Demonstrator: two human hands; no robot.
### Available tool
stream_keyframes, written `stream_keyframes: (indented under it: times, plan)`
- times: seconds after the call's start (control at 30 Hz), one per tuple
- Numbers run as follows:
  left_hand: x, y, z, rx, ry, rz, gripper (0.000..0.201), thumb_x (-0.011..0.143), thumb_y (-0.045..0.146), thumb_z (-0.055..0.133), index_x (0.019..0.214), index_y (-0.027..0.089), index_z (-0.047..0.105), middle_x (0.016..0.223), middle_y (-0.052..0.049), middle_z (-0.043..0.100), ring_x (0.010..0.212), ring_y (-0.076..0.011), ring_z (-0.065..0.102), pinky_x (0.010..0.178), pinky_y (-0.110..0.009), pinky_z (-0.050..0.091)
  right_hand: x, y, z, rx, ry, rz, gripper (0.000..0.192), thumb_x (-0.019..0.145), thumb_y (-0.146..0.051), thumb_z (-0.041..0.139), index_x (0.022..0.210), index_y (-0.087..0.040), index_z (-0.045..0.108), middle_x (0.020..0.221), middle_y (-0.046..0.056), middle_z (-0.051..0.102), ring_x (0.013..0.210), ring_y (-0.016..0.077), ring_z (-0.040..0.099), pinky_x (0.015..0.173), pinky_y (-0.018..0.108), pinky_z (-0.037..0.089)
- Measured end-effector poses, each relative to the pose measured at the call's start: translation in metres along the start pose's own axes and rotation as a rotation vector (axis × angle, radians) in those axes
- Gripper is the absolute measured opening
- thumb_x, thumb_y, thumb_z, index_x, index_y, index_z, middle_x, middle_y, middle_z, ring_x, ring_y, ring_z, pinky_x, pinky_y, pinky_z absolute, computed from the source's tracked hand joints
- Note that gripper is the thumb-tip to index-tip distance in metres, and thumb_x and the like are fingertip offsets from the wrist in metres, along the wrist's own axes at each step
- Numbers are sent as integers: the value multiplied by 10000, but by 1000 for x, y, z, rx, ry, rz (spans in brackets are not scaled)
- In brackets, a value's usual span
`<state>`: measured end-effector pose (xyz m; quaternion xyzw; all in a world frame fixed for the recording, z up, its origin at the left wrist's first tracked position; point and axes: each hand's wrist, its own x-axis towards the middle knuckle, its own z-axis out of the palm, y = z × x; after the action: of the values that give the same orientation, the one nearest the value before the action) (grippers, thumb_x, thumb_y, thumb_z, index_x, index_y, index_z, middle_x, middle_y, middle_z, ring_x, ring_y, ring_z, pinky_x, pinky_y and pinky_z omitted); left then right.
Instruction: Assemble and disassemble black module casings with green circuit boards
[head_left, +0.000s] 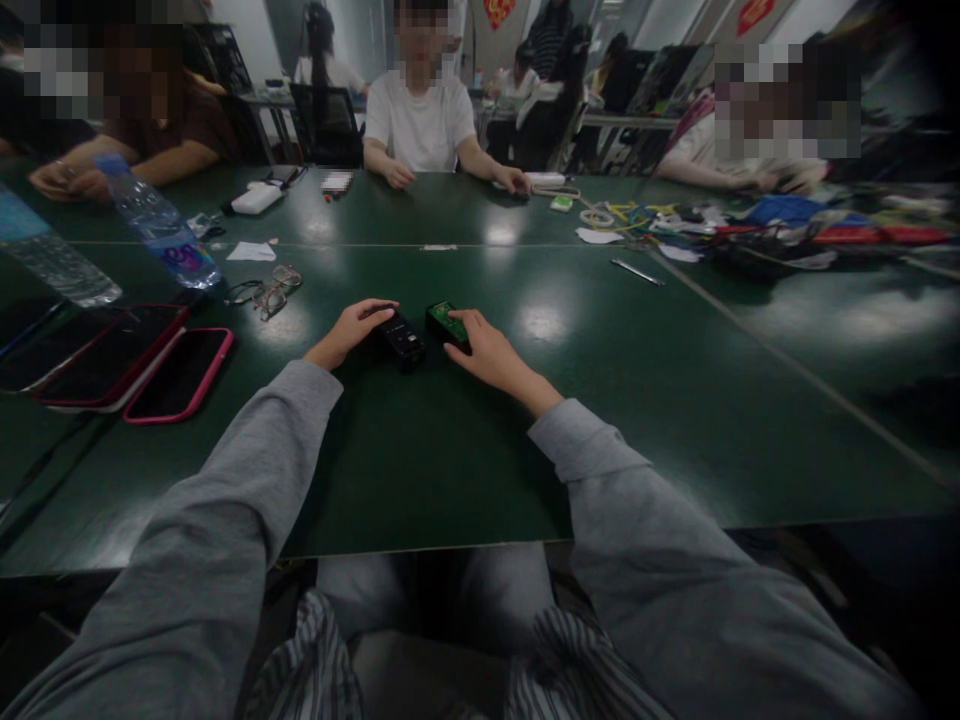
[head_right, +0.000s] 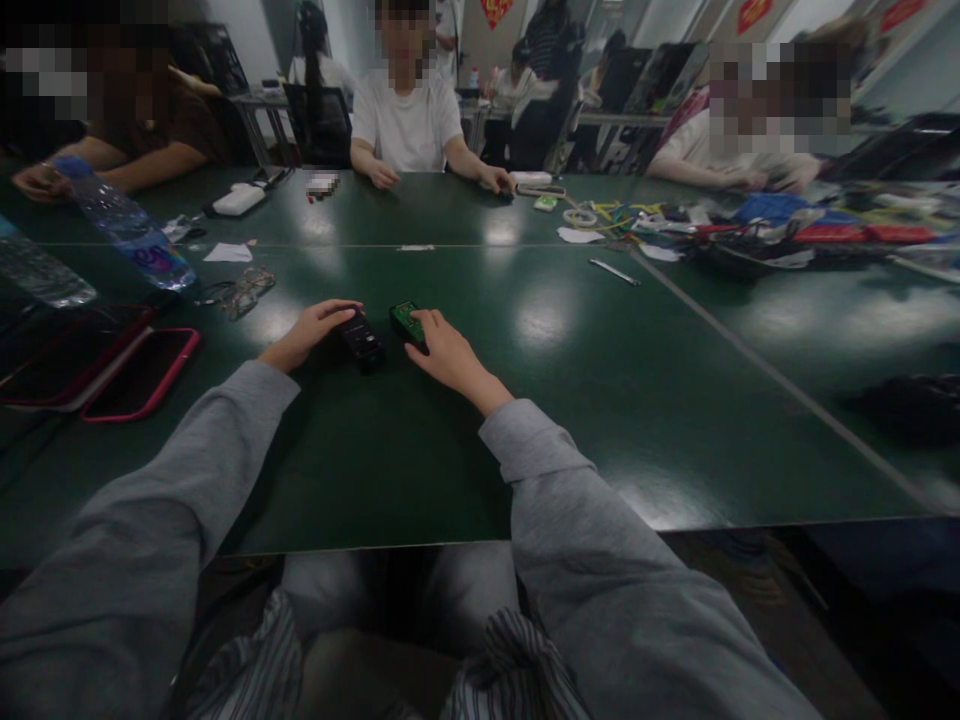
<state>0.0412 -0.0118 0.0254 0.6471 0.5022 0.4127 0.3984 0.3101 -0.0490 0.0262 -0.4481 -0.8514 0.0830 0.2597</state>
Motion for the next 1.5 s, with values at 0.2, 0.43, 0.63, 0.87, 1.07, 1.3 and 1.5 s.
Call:
stream_keyframes:
  times: [0.2, 0.43, 0.63, 0.87, 1.07, 1.3, 1.5]
  plan:
    - [1, -2, 0, -17, -9, -6, 450, 813, 477, 648, 1165, 198, 685, 1176, -71, 697, 1101, -229, 612, 1019, -403, 445, 1, 2, 2, 7, -1, 9, 536, 901, -362, 553, 1384, -178, 411, 1331, 157, 505, 1164, 307, 581, 960, 488, 516]
    - [0, -2, -1, -2, 0, 12, 436, 825, 473, 636, 1159, 199, 690, 1174, -71, 698, 1094, -225, 617, 1019, -399, 443, 0, 1, 1, 8, 1, 3, 532, 903, -358, 545, 1387, -180, 412, 1320, 151, 509, 1159, 305, 582, 970, 484, 509]
    - [0, -1, 0, 23, 1, 1, 431, 833, 465, 620, 1166, 201, 687, 1193, -75, 693, 1093, -229, 614, 997, -396, 457, -1, -2, -1, 11, -3, 14, 523, 908, -352, 532, 1385, -178, 409, 1331, 156, 506, 1177, 307, 573, 979, 491, 505]
    - [2, -4, 0, 5, 0, 7, 451, 815, 491, 633, 1155, 200, 692, 1189, -77, 693, 1091, -229, 612, 1005, -397, 448, -1, -2, -1, 21, -4, 12, 521, 910, -346, 528, 1389, -173, 413, 1332, 155, 504, 1217, 300, 550, 1000, 478, 496]
    - [2, -4, 0, -5, -4, -12, 451, 810, 495, 632, 1156, 210, 689, 1197, -70, 690, 1085, -228, 612, 1000, -403, 455, -1, -2, -2, -13, -39, 14, 615, 921, -345, 504, 1497, -233, 321, 1330, 136, 492, 1134, 290, 582, 938, 477, 528]
    - [-2, 0, 1, -6, 8, -9, 421, 824, 464, 625, 1152, 207, 689, 1212, -69, 690, 1111, -224, 610, 1036, -404, 439, -13, -8, -11, -17, -52, 9, 582, 925, -344, 496, 1486, -260, 366, 1298, 120, 510, 1120, 270, 581, 927, 466, 536]
    - [-3, 1, 1, -14, 6, -17, 410, 837, 452, 610, 1161, 209, 681, 1223, -76, 685, 1118, -229, 614, 1022, -407, 454, -83, -10, -45, -28, -69, 12, 580, 933, -378, 493, 1494, -309, 365, 1354, 108, 510, 1140, 285, 593, 944, 494, 543]
